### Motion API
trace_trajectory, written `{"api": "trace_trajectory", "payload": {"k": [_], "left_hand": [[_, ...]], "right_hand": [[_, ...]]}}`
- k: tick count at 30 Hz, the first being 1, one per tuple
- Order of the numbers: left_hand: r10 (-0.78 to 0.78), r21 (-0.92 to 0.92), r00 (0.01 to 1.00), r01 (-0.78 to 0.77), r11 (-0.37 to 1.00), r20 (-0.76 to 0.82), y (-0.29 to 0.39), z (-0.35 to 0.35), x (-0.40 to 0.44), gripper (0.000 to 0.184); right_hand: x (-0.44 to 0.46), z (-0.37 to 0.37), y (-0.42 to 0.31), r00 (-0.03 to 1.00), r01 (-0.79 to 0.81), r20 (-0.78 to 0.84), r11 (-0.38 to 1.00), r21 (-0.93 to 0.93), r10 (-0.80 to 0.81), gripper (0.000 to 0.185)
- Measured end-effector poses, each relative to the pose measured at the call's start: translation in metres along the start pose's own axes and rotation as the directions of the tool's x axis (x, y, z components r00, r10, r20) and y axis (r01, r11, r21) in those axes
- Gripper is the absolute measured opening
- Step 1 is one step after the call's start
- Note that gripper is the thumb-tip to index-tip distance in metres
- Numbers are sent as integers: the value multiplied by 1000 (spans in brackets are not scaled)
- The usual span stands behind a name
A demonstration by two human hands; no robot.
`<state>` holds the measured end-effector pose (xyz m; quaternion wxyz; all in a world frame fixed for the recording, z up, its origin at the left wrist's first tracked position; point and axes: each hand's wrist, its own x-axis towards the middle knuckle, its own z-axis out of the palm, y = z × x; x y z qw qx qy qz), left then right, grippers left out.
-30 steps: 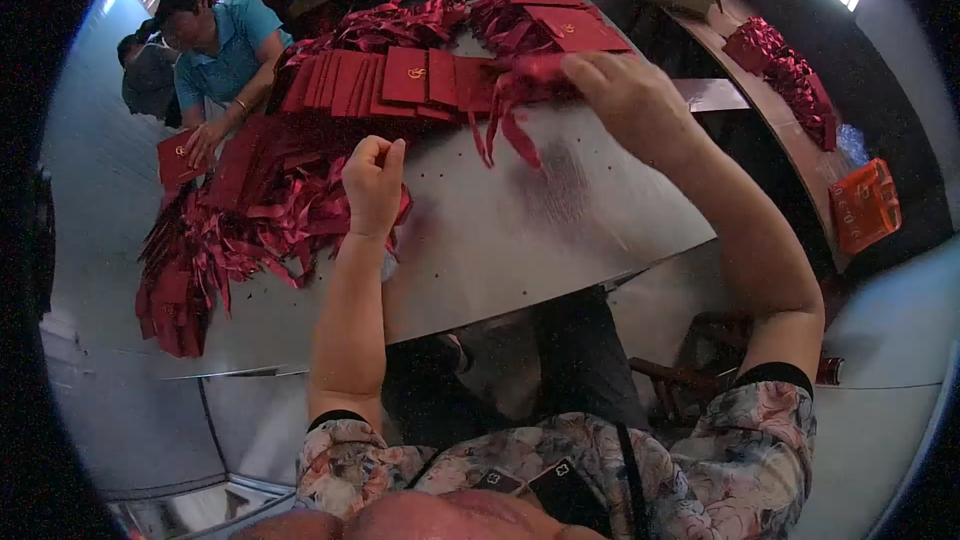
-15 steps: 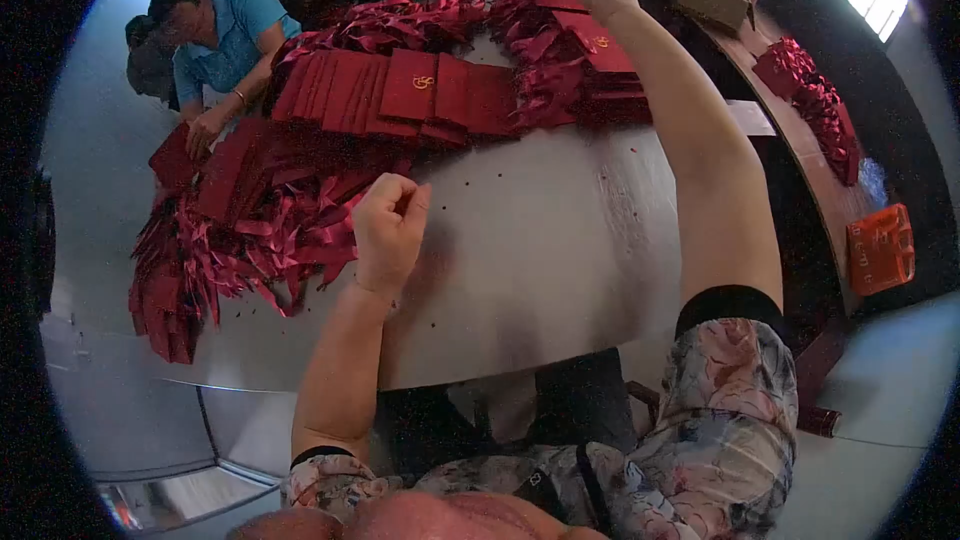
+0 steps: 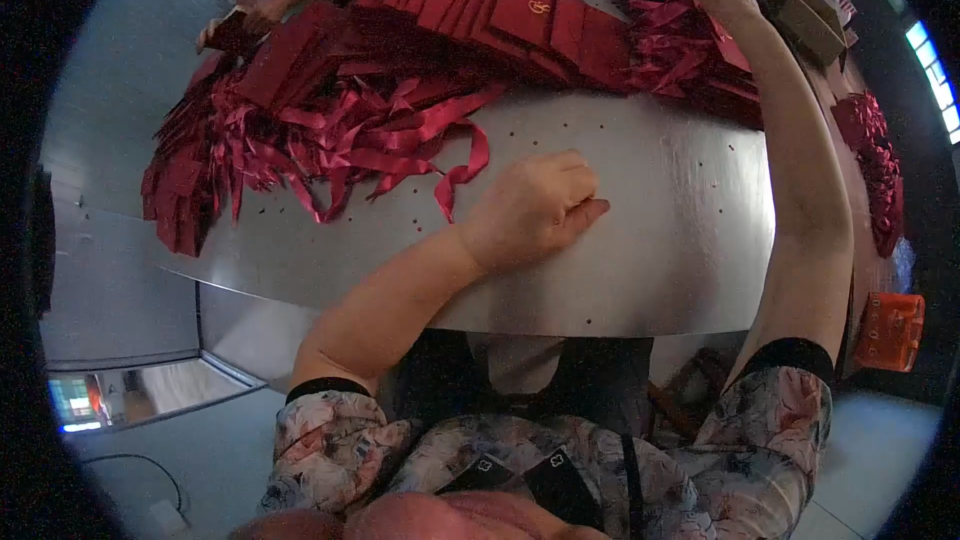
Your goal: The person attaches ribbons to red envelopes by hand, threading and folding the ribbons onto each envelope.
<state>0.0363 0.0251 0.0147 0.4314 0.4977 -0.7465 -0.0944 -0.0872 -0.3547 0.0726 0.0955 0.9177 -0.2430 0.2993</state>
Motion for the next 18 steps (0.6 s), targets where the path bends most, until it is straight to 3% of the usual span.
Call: {"api": "trace_trajectory", "payload": {"k": [1, 2, 4, 5, 7, 11, 14, 18], "left_hand": [[19, -2, 1000, -19, 1000, -2, 3, -1, -1, 20], [34, -6, 999, -34, 999, 0, 5, -3, 2, 22], [31, 14, 999, -31, 999, -13, 8, -8, 2, 20], [16, 29, 1000, -15, 999, -20, 8, -9, 2, 19], [7, 15, 998, -6, 1000, -65, 5, -10, 1, 20], [-12, 7, 990, 13, 1000, -144, -8, -13, 0, 24], [-43, 13, 988, 46, 999, -150, -11, -14, 1, 26], [-39, 55, 982, 50, 997, -187, -17, -13, -1, 27]], "right_hand": [[1, -9, -29, 999, -44, -26, 998, 41, 45, 36], [-3, -3, -46, 998, 29, -64, 991, 134, -21, 29], [-11, -23, -108, 966, 260, -47, 959, 109, -256, 25], [-16, -27, -130, 969, 240, 12, 956, 170, -246, 25], [-25, -26, -156, 968, 188, 146, 975, 114, -204, 30], [-49, -4, -167, 956, 10, 290, 996, 86, -35, 65], [-67, 10, -163, 903, -47, 429, 991, 128, -13, 68], [-74, 16, -165, 872, -22, 490, 997, 67, -14, 68]]}}
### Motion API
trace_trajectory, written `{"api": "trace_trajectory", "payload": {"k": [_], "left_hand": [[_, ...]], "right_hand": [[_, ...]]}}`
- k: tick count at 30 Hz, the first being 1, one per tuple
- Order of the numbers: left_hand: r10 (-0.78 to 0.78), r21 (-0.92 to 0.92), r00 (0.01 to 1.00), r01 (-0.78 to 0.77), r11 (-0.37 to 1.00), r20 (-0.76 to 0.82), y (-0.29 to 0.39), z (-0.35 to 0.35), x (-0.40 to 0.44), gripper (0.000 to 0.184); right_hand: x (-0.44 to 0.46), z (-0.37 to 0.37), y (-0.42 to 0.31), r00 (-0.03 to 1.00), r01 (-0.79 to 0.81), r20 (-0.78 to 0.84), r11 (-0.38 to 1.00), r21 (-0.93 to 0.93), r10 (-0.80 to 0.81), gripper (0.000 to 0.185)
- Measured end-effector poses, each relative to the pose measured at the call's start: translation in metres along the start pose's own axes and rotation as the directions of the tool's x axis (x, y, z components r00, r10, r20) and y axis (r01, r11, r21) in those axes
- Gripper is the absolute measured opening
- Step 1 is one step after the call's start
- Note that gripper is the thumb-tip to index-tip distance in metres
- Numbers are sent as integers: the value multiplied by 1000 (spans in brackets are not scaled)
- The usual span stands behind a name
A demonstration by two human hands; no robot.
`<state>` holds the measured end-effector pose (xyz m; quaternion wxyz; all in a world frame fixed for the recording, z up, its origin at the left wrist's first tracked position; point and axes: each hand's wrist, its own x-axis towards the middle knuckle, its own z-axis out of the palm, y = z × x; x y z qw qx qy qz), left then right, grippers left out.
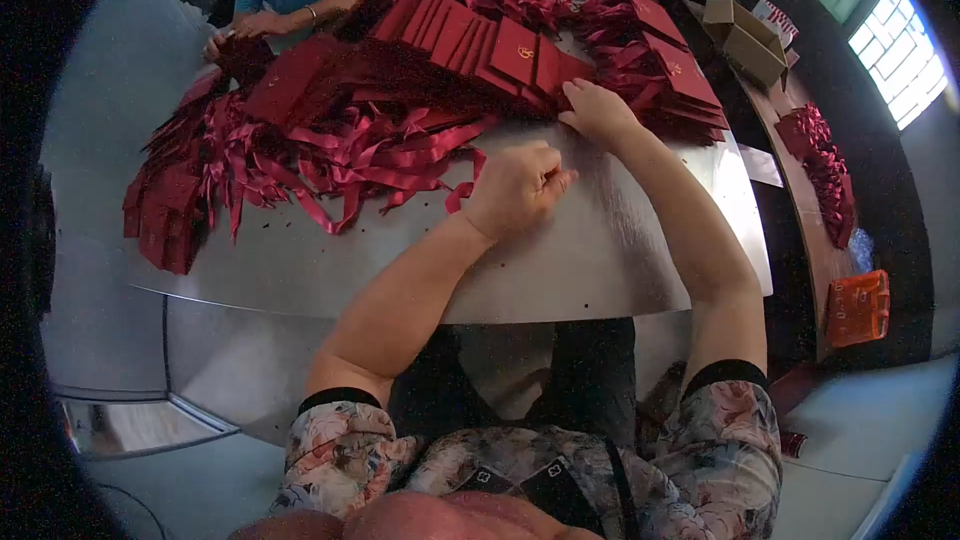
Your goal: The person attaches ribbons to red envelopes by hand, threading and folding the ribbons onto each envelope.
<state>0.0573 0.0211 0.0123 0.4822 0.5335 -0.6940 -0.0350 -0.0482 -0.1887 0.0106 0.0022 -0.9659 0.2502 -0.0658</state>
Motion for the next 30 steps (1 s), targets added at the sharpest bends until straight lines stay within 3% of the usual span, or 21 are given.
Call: {"api": "trace_trajectory", "payload": {"k": [3, 5, 9, 11, 15, 17, 18, 20, 21, 22, 24, 26, 28, 30], "left_hand": [[-32, -43, 999, 32, 999, 0, -1, 0, 1, 28], [-30, -45, 999, 29, 999, -20, -2, 1, 1, 28], [-44, -36, 999, 44, 998, 14, -2, 0, 2, 28], [-72, -4, 997, 73, 997, 31, -2, -2, 3, 25], [-66, -2, 998, 66, 998, 3, -1, -3, 2, 25], [-19, 17, 996, 21, 1000, -87, -2, -2, 3, 27], [-22, 12, 996, 23, 1000, -86, -2, -4, 5, 27], [-32, 57, 934, 55, 997, -355, -2, -13, 10, 28], [-17, 66, 880, 54, 996, -475, -1, -19, 12, 29], [-27, 76, 874, 73, 994, -485, -3, -22, 13, 29], [66, 125, 786, 14, 992, -614, -4, -26, 13, 28], [135, 156, 780, -49, 987, -611, 11, -32, 10, 26], [269, 114, 779, -249, 962, -567, 26, -27, 8, 26], [378, 130, 765, -367, 921, -521, 39, -17, 6, 25]], "right_hand": [[-9, -3, -9, 999, 9, -47, 1000, -28, -11, 64], [-12, -8, -18, 974, 6, -225, 988, 151, 29, 59], [12, -13, -38, 958, -45, -273, 988, 147, 85, 45], [27, -19, -49, 985, -115, -137, 992, -48, 108, 29], [55, -17, -47, 960, -94, -275, 984, -150, 49, 18], [55, -38, -54, 840, -104, -540, 993, -62, 55, 15], [51, -51, -57, 821, -180, -557, 983, -45, 125, 13], [32, -72, -57, 802, -258, -580, 959, -120, 143, 14], [13, -80, -58, 748, -207, -660, 968, -139, 65, 14], [-12, -84, -56, 681, -156, -732, 975, -160, -12, 13], [-63, -82, -45, 661, -102, -746, 974, -201, -85, 15], [-118, -65, -34, 680, 67, -694, 963, -261, -235, 24], [-169, -46, -31, 860, 248, -407, 949, -192, -307, 28], [-189, -44, -45, 931, 233, -271, 969, -79, -246, 30]]}}
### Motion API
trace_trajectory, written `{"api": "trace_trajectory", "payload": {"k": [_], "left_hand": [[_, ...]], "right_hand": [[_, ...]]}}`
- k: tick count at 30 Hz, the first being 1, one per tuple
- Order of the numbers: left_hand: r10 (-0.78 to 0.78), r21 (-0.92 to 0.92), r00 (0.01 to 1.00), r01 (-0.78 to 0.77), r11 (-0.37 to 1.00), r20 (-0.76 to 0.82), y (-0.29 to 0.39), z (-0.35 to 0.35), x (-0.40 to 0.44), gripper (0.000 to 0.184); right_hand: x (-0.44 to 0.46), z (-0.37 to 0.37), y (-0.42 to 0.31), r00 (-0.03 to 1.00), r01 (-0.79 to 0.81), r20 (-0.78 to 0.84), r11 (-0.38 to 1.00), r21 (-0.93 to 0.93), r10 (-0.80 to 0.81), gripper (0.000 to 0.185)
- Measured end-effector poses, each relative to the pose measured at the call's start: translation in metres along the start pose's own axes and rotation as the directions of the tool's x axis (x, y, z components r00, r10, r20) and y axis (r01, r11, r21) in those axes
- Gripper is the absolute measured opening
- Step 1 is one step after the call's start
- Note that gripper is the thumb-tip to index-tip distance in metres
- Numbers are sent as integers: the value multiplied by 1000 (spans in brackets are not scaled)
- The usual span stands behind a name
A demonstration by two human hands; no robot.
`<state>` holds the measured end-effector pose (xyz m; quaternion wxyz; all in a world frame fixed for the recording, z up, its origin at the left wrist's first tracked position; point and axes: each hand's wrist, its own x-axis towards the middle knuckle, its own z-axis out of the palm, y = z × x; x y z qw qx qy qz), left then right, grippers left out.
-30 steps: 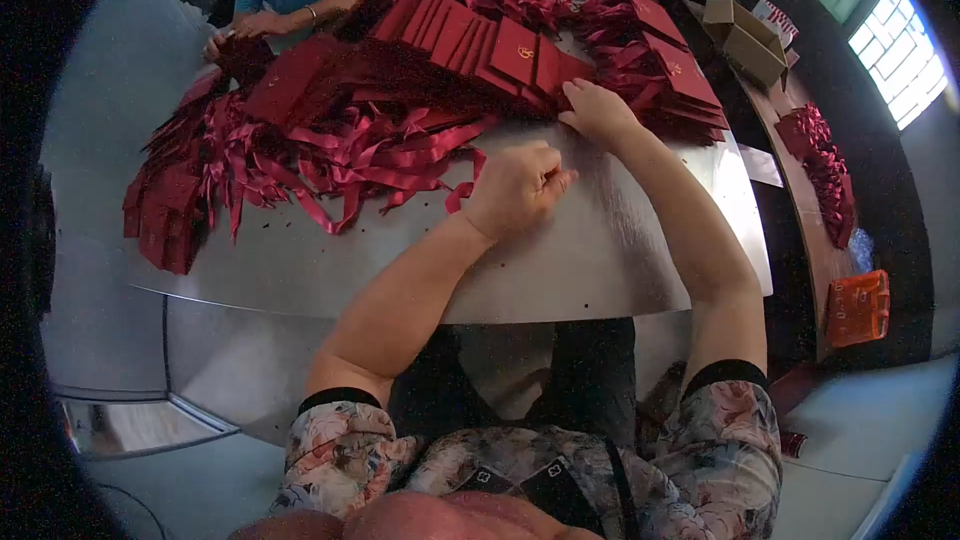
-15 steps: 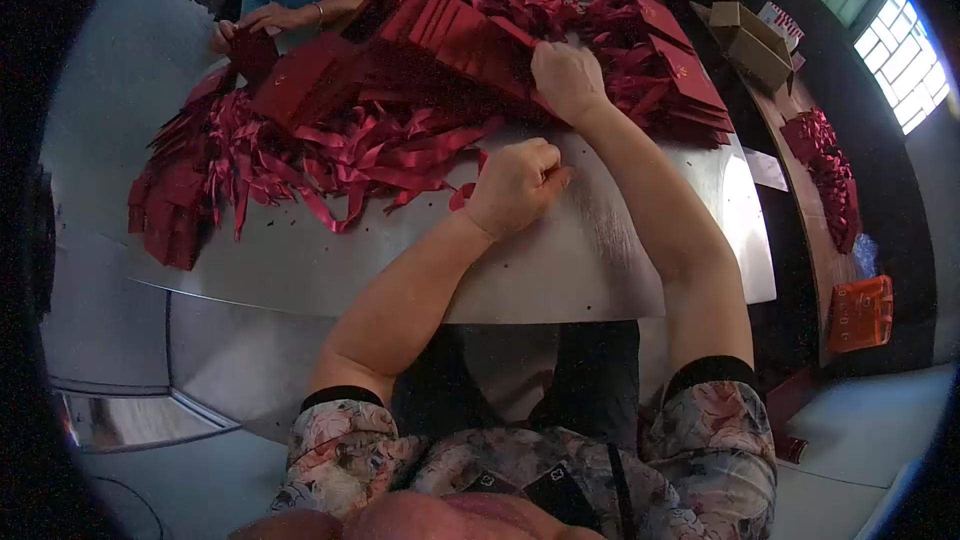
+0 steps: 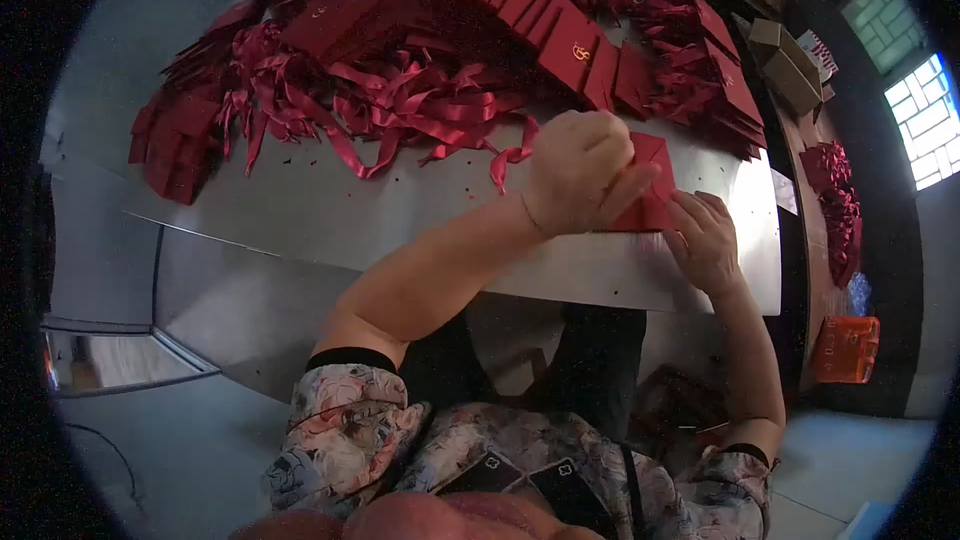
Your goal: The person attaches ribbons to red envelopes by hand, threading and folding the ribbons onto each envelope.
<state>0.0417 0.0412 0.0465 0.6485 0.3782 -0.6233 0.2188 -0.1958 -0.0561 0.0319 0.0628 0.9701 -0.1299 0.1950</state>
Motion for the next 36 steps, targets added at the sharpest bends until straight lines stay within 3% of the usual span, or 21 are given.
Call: {"api": "trace_trajectory", "payload": {"k": [1, 4, 5, 7, 8, 10, 11, 13, 16, 20, 21, 22, 24, 27, 28, 30, 31, 33, 34, 35, 36], "left_hand": [[21, -16, 998, -20, 1000, 56, 5, 6, -6, 28], [55, -112, 988, -39, 993, 148, 16, 15, -14, 29], [63, -119, 987, -46, 992, 150, 18, 15, -15, 29], [73, -80, 971, -56, 995, 226, 19, 11, -17, 31], [65, -66, 971, -51, 997, 232, 18, 10, -19, 31], [64, -109, 981, -44, 993, 185, 18, 14, -21, 32], [55, -103, 980, -35, 994, 190, 17, 16, -23, 32], [69, -106, 994, -60, 993, 90, 15, 18, -22, 33], [-4, -84, 986, 18, 996, 164, 17, 14, -23, 31], [13, -99, 978, 8, 995, 210, 17, 10, -20, 31], [31, -95, 985, -15, 995, 172, 17, 9, -18, 30], [49, -90, 990, -37, 995, 134, 16, 8, -17, 30], [9, -69, 982, 4, 998, 188, 13, 7, -17, 29], [-124, -3, 951, 130, 992, 282, 12, 12, -22, 27], [-305, 75, 900, 297, 952, 311, 10, 16, -28, 27], [-542, 151, 784, 522, 840, 303, -3, 26, -41, 27], [-607, 145, 744, 593, 792, 280, -12, 28, -45, 27], [-816, 59, 393, 887, 458, 425, -17, 16, -29, 25], [-806, 63, 389, 885, 462, 447, -19, 15, -27, 25], [-859, -17, 230, 968, 250, 457, -20, 16, -26, 23], [-877, -89, 63, 996, 23, 475, -21, 16, -24, 22]], "right_hand": [[-2, -1, -7, 998, -52, 34, 998, 40, 51, 30], [42, 0, -22, 981, -150, -82, 953, 263, 177, 35], [58, 5, -20, 975, -66, -175, 935, 348, 134, 35], [97, 15, -18, 981, 31, -184, 892, 451, 58, 33], [116, 26, -17, 982, 39, -184, 886, 463, 53, 33], [147, 47, -22, 967, 240, -185, 870, 431, -175, 29], [155, 55, -28, 967, 240, -183, 865, 441, -176, 29], [171, 64, -47, 895, 441, -119, 809, 389, -431, 27], [182, 77, -70, 794, 593, -121, 716, 369, -596, 39], [187, 94, -63, 807, 572, -205, 647, 504, -553, 28], [188, 77, -58, 978, 181, -83, 575, 798, -193, 19], [189, 60, -53, 976, -202, 167, 295, 934, 140, 12], [185, 33, -21, 858, -134, 211, -192, 972, 469, 10], [156, -13, 53, 781, 38, 79, -174, 984, 620, 10], [140, -28, 79, 769, 102, 27, -164, 981, 638, 10], [104, -66, 117, 741, 102, -54, -33, 994, 669, 9], [88, -80, 127, 647, 93, -118, 76, 993, 753, 9], [76, -104, 105, 371, 12, -435, 464, 886, 820, 11], [57, -111, 115, 537, -138, -582, 744, 654, 611, 15], [43, -100, 121, 521, -147, -585, 740, 657, 622, 15], [43, -88, 108, 529, -264, -558, 749, 608, 640, 16]]}}
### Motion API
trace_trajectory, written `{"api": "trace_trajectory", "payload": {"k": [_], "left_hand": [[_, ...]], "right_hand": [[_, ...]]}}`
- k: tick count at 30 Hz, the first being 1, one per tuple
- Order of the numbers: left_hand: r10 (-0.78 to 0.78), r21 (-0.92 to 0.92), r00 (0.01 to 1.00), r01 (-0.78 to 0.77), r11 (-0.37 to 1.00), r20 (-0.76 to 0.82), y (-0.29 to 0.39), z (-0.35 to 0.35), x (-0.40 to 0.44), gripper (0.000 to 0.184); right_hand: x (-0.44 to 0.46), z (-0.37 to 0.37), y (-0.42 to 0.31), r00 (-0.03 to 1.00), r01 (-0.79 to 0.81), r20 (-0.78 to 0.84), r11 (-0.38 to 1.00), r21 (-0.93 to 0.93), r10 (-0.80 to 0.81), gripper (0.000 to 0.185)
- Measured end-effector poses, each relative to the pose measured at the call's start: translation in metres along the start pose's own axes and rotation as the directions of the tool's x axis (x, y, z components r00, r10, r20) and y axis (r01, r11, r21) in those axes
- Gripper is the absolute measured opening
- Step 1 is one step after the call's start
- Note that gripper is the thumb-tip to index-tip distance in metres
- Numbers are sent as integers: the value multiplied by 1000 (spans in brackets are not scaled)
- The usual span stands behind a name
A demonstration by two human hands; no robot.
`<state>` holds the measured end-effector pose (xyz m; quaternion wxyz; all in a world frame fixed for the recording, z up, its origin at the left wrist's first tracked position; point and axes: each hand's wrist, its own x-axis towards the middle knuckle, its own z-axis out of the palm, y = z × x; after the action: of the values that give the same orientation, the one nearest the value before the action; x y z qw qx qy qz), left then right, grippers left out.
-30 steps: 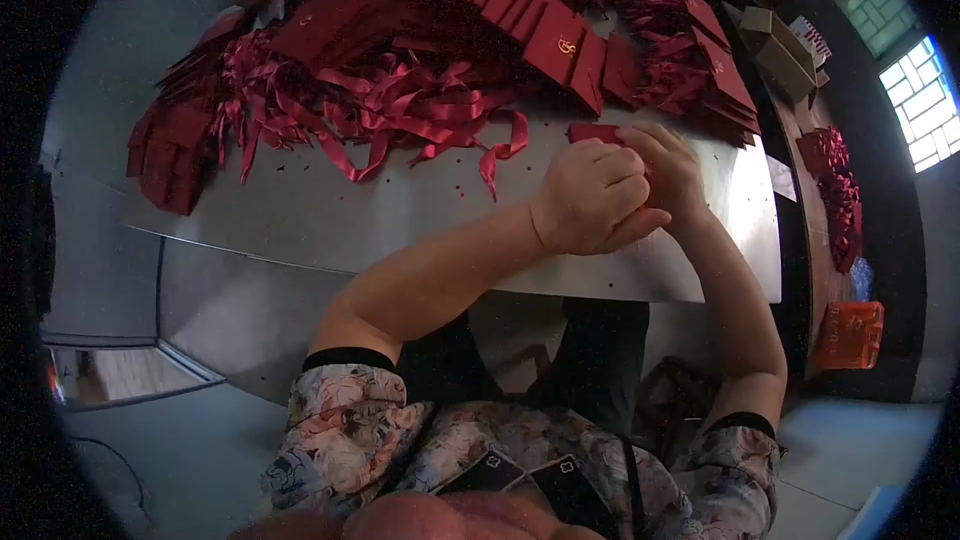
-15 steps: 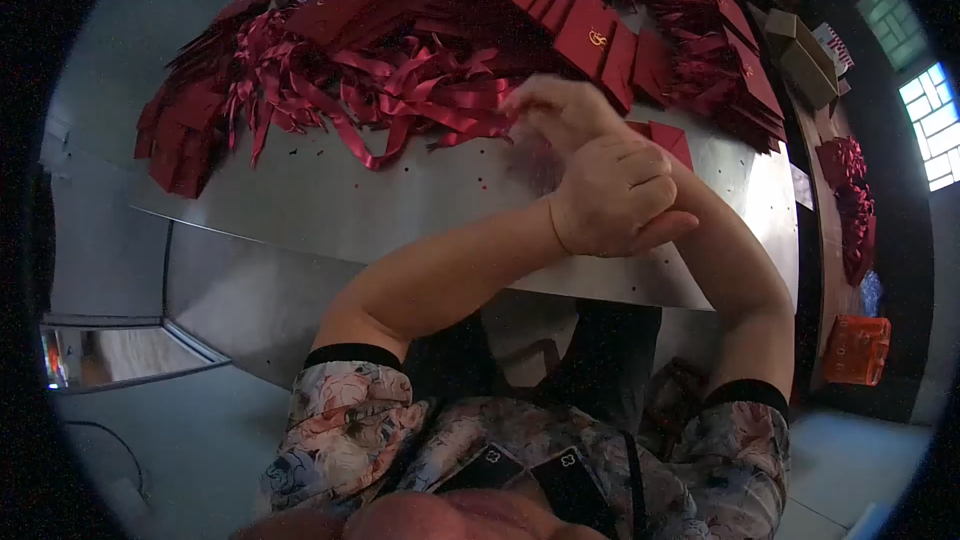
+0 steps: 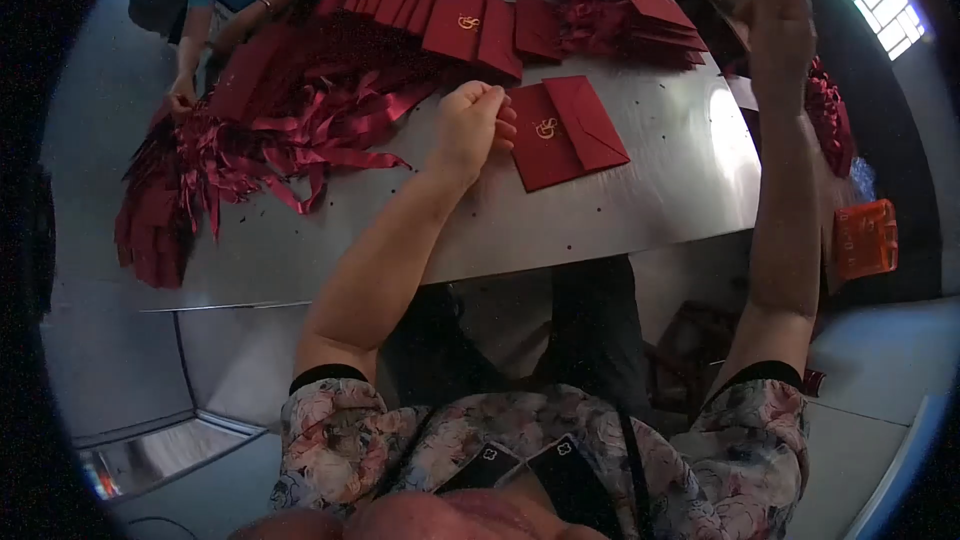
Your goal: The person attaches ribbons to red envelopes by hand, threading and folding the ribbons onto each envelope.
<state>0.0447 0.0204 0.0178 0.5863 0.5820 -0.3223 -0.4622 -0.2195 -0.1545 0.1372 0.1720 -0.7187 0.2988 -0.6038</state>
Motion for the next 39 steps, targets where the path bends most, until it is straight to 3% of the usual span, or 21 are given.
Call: {"api": "trace_trajectory", "payload": {"k": [1, 3, 4, 7, 8, 10, 12, 13, 14, 17, 18, 22, 24, 26, 30, 32, 36, 39], "left_hand": [[-1, 16, 1000, 1, 1000, 7, -2, -1, 2, 22], [-5, 131, 998, 13, 991, -63, -8, -3, 7, 19], [-2, 148, 998, 11, 989, -62, -5, -3, 7, 19], [-35, 257, 995, 59, 965, -96, -4, -8, 9, 17], [-50, 174, 995, 65, 983, -89, -8, -11, 12, 17], [-58, 104, 994, 68, 992, -96, -6, -13, 13, 16], [-93, -5, 988, 93, 996, -119, -3, -11, 10, 15], [-90, -12, 987, 89, 996, -132, -8, -15, 15, 16], [-80, 14, 989, 83, 996, -126, -4, -15, 13, 17], [-9, 104, 992, 23, 994, -125, 2, -12, 5, 21], [-50, -37, 992, 46, 998, -117, 12, -9, -5, 22], [16, -175, 983, -49, 983, -186, 8, -7, -4, 22], [-96, -354, 985, 39, 934, -146, 4, -9, -3, 22], [-121, -377, 989, 82, 923, -83, 1, -12, 0, 21], [-174, -346, 985, 164, 924, 4, -2, -16, 4, 19], [-161, -278, 986, 142, 950, -44, -5, -17, 7, 19], [-159, -267, 979, 121, 956, -125, -12, -12, 11, 16], [-182, -319, 981, 155, 935, -58, -4, -12, 5, 16]], "right_hand": [[-15, 10, 0, 999, -28, 18, 992, -120, 30, 18], [-50, 32, 18, 920, -159, 329, 971, -177, 211, 19], [-69, 48, 4, 803, -406, 378, 888, -218, 460, 19], [-109, 87, 24, 706, -323, 601, 925, -199, 375, 20], [-116, 98, 28, 708, -329, 600, 926, -184, 371, 20], [-122, 119, 34, 770, 60, 635, 986, -157, 54, 18], [-131, 132, 35, 792, 69, 611, 993, -96, 4, 17], [-137, 136, 35, 814, 42, 578, 987, -155, 56, 17], [-141, 141, 34, 836, 14, 539, 978, -208, 103, 17], [-146, 143, 24, 861, 62, 508, 994, -92, -7, 14], [-147, 140, 24, 835, 86, 550, 989, -123, -4, 13], [-150, 142, 28, 808, 132, 589, 975, -177, -2, 11], [-150, 145, 27, 835, 115, 548, 988, -104, -40, 14], [-147, 140, 25, 863, 99, 501, 994, -49, -62, 16], [-140, 134, 16, 786, 4, 618, 1000, -16, 7, 21], [-142, 131, 17, 770, -35, 635, 998, -48, 58, 22], [-138, 132, 13, 768, -113, 639, 992, 63, 47, 18], [-141, 135, 16, 804, -125, 594, 985, 117, 31, 17]]}}
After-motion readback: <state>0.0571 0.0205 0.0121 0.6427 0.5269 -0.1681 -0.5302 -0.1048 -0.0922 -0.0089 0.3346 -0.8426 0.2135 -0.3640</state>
